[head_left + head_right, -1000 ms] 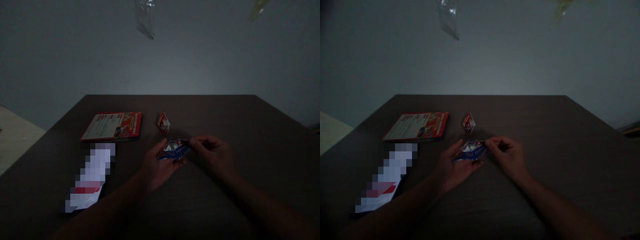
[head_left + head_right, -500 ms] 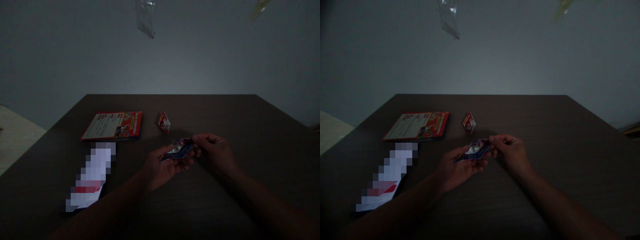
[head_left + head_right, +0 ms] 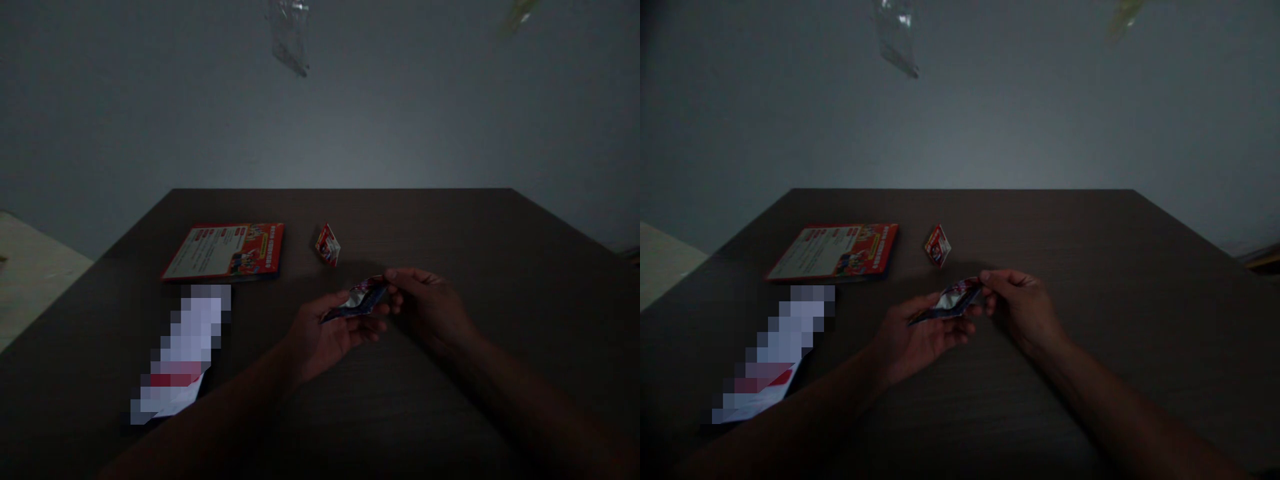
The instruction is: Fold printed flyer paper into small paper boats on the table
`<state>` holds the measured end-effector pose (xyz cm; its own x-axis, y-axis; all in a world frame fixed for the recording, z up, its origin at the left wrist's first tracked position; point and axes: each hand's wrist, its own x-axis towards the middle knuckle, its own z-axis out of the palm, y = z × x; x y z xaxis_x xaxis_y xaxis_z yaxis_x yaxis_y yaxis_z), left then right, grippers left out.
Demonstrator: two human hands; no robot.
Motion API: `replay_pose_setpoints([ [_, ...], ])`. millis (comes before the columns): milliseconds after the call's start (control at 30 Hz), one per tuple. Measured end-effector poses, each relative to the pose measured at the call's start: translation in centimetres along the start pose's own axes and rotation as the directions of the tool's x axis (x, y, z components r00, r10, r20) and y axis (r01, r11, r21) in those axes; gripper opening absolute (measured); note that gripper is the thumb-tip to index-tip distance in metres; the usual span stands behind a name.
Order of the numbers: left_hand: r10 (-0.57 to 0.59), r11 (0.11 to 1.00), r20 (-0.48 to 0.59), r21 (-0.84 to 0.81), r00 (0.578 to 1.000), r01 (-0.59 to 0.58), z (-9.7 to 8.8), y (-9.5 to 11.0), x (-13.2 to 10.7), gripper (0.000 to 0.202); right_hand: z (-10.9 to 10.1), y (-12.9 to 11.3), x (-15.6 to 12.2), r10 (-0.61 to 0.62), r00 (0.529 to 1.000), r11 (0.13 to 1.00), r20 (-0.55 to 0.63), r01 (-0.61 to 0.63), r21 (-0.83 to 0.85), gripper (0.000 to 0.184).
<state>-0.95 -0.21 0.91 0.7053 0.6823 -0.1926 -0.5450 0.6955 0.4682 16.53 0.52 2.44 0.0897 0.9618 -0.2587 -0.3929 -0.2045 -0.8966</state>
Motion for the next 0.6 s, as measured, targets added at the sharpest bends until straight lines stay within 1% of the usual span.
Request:
replay_pose_setpoints([
  [167, 0.005, 1.0, -0.005, -0.013, 1.0, -0.005, 0.06, 0.03, -0.05, 0.041, -0.01, 0.12, -0.01, -0.064, 0.998, 0.997, 0.02, 0.064, -0.031, 0.021],
  [400, 0.056, 0.998, 0.009, -0.026, 0.998, -0.056, -0.06, 0.13, -0.09, 0.042, -0.49, 0.72, 0.34, -0.142, 0.982, 0.984, 0.123, 0.153, -0.086, 0.023],
  [533, 0.094, 0.995, -0.02, -0.036, 0.995, -0.095, -0.21, 0.23, -0.07, 0.041, -0.38, 0.74, 0.22, -0.189, 0.975, 0.969, 0.115, 0.204, -0.137, 0.028],
  [600, 0.127, 0.992, -0.045, -0.019, 0.991, -0.128, -0.11, 0.24, -0.03, 0.039, -0.17, 0.73, -0.18, -0.266, 0.959, 0.936, 0.095, 0.281, -0.214, 0.027],
])
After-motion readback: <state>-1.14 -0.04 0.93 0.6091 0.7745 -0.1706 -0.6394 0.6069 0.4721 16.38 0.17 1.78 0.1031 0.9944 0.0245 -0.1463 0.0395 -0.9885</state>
